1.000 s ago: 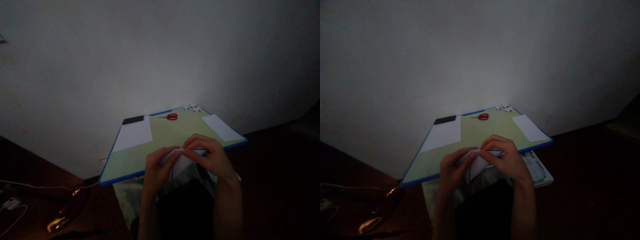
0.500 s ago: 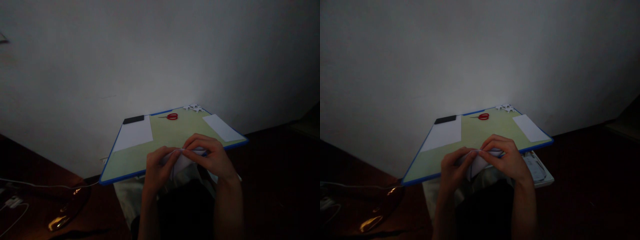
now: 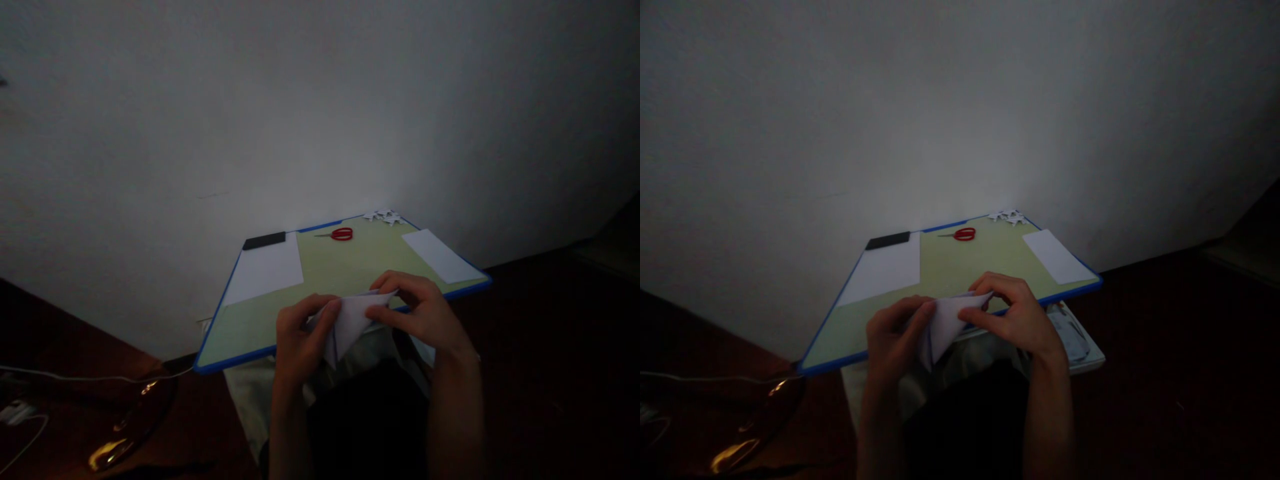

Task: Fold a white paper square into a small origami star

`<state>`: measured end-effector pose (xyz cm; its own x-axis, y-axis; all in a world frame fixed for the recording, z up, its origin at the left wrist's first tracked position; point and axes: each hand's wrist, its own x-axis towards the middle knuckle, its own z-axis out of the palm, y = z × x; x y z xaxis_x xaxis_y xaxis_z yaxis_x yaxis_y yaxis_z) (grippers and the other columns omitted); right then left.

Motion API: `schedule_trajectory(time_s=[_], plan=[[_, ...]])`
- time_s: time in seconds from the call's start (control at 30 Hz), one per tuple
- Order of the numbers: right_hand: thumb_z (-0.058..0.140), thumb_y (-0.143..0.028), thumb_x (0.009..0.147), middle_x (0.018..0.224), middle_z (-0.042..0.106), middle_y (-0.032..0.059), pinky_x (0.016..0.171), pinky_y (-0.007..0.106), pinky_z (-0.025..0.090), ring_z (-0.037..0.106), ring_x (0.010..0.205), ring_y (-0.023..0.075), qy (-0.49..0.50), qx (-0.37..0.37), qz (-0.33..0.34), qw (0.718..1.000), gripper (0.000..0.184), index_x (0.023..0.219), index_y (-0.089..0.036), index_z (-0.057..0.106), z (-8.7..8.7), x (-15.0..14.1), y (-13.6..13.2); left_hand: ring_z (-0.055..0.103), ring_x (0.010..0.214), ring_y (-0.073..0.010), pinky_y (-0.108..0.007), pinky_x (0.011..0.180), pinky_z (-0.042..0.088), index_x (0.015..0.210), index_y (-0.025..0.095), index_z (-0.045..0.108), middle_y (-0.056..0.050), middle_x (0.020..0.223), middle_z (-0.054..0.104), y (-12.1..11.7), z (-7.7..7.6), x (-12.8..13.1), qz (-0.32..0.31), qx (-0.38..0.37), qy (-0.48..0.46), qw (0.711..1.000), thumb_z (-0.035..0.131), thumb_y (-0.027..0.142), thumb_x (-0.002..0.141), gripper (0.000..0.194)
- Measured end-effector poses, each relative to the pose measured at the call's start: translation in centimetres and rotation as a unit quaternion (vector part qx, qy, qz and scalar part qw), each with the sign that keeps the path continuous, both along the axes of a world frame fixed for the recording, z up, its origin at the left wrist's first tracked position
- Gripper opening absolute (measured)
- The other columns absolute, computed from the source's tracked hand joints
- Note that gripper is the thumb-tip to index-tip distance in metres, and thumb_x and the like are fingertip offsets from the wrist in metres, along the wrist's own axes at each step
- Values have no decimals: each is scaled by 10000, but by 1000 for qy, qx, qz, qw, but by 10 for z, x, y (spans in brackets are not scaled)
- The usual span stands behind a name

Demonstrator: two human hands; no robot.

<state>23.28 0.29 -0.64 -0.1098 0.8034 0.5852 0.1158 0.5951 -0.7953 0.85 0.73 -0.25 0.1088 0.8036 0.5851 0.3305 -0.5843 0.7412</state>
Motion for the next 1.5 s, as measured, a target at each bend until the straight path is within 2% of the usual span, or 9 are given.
schedule_trajectory(time_s=[0.17,0.37,0.63,0.8,0.97,1.2,1.37,1.5], plan=[[912,-308,791,894,722,-1,704,264,531,675,812,165,82,-38,13,996,364,858,-245,561,-3,-3,0,749,708,-169,-246,667,557,850,224,843,-18,782,817,0,-1,2,-1,1,-22,1000,733,296,935,156],[910,-300,784,810,706,-4,657,266,515,660,741,159,59,-25,17,998,377,758,-230,540,-1,1,0,748,717,-166,-249,683,548,839,227,842,-10,789,817,0,-2,1,-9,5,-9,1000,736,268,933,147],[934,-258,769,802,713,-20,664,242,533,674,728,140,112,-7,-14,994,327,821,-235,612,-10,6,4,752,705,-146,-226,674,539,825,227,835,9,775,817,0,-1,3,-16,14,-6,1000,738,253,927,143],[936,-232,772,771,716,-39,670,239,546,699,709,136,105,6,-36,994,347,1049,-273,732,-8,5,3,751,705,-134,-214,672,536,820,238,832,22,773,815,1,-4,2,-10,14,-19,1000,745,248,921,134],[950,-257,761,777,721,-28,675,255,554,701,710,145,89,13,-58,994,312,1019,-282,776,-11,7,3,755,696,-144,-220,662,543,814,235,837,15,758,814,2,-4,0,-6,8,-18,1000,740,249,916,141],[922,-241,800,875,743,5,758,283,578,699,805,169,74,6,32,997,334,1102,-295,790,-15,18,2,771,716,-162,-228,668,564,843,225,840,2,777,823,7,-10,-4,14,-14,-54,998,746,284,904,126],[903,-220,823,881,741,-3,756,262,543,676,813,153,72,9,29,997,222,1005,-300,805,-15,19,5,773,730,-167,-232,682,569,849,219,839,-5,787,825,8,-10,-2,2,-23,-57,998,740,277,901,126],[871,-215,862,871,726,1,753,272,520,657,824,157,80,23,55,995,147,961,-289,792,-17,21,6,771,731,-164,-232,688,564,852,226,845,-3,788,827,7,-8,-2,-5,-21,-36,999,732,265,906,132]])
